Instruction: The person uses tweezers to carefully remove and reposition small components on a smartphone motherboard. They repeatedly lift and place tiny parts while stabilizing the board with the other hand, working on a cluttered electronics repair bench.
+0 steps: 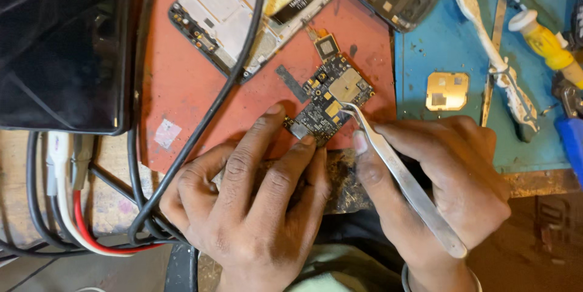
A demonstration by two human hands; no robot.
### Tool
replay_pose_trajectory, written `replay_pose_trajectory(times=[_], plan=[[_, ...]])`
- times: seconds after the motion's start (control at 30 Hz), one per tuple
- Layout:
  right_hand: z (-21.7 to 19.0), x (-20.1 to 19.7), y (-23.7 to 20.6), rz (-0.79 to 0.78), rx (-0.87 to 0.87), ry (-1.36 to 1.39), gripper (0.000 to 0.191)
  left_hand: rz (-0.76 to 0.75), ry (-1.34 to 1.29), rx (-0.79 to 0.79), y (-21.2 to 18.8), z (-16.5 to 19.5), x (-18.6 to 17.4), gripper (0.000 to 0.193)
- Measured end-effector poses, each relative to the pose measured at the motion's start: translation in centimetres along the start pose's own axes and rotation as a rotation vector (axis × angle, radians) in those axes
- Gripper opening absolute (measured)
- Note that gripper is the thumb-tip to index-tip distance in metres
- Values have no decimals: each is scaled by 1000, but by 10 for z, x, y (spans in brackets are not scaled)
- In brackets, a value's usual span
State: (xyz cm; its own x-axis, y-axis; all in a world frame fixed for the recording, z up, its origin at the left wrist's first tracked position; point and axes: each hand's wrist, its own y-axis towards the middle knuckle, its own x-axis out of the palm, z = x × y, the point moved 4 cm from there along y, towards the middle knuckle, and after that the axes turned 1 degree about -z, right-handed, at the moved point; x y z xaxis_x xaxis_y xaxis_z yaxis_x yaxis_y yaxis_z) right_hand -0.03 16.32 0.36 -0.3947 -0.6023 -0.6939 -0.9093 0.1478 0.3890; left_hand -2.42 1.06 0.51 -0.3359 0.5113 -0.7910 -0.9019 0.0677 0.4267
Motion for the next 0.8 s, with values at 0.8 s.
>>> replay_pose_trajectory(times=[0.8], plan=[[1,0,-2,3,6,-6,16,8,-15,16,-3,-2,0,24]])
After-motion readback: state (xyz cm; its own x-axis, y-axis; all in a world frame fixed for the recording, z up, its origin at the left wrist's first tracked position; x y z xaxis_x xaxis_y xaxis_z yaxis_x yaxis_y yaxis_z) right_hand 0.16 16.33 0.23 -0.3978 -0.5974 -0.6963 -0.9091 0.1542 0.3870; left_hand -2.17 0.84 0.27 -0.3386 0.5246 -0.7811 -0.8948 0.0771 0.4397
